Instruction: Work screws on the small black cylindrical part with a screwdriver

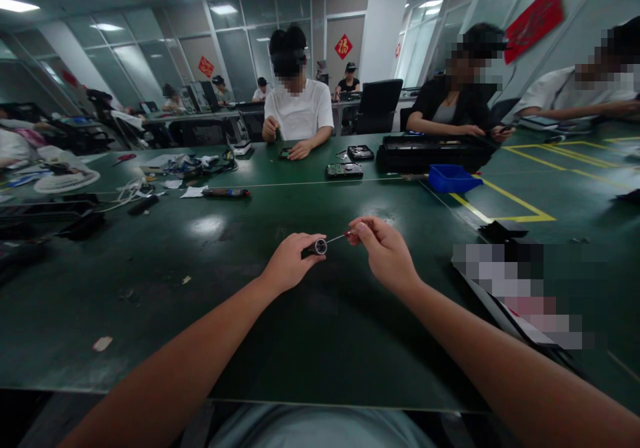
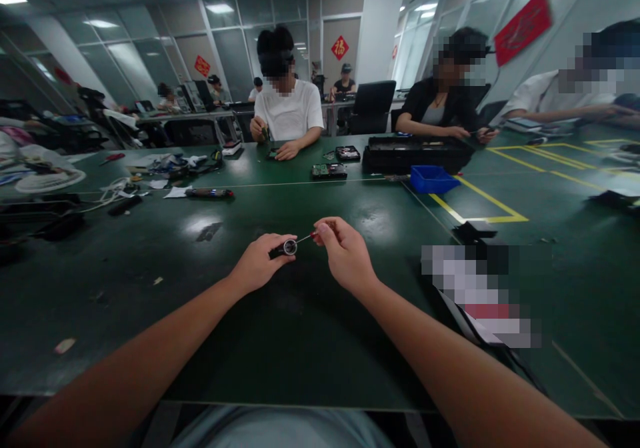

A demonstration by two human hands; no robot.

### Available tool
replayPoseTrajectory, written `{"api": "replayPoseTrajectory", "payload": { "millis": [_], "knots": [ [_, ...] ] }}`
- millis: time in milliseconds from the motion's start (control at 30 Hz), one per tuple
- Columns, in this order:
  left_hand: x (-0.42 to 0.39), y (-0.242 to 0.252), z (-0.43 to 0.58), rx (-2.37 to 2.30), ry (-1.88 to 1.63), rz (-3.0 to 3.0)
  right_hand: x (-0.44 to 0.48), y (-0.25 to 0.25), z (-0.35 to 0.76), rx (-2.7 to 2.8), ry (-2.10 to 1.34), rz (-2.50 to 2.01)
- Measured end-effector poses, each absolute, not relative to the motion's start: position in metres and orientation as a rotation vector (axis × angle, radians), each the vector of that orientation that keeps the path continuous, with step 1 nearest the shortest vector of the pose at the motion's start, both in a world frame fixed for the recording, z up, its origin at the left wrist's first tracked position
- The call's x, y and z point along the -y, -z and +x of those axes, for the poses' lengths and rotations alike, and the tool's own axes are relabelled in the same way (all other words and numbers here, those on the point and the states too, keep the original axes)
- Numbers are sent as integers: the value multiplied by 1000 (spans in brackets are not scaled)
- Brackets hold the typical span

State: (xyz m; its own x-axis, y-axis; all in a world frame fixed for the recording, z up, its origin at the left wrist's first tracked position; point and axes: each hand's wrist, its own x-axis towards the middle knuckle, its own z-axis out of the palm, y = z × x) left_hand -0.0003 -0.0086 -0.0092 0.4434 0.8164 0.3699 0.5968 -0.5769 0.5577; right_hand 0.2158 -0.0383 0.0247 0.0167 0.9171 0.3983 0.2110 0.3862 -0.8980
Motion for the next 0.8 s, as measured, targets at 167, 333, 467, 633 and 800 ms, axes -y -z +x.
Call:
{"api": "replayPoseTrajectory", "payload": {
  "millis": [167,333,467,633,800],
  "knots": [
    [7,9,2,-1175,-919,2391,33,-20,215,1327,-843,-1060],
    [5,6,5,-1098,-897,2478,22,-12,217,1040,-1073,-1055],
    [3,6,6,-1116,-875,2500,19,-11,219,972,-1136,-1058],
    [5,7,5,-1165,-855,2465,24,-13,220,1131,-878,-1079],
    [8,6,3,-1216,-860,2421,31,-19,221,1308,-696,-1104]
  ]
}}
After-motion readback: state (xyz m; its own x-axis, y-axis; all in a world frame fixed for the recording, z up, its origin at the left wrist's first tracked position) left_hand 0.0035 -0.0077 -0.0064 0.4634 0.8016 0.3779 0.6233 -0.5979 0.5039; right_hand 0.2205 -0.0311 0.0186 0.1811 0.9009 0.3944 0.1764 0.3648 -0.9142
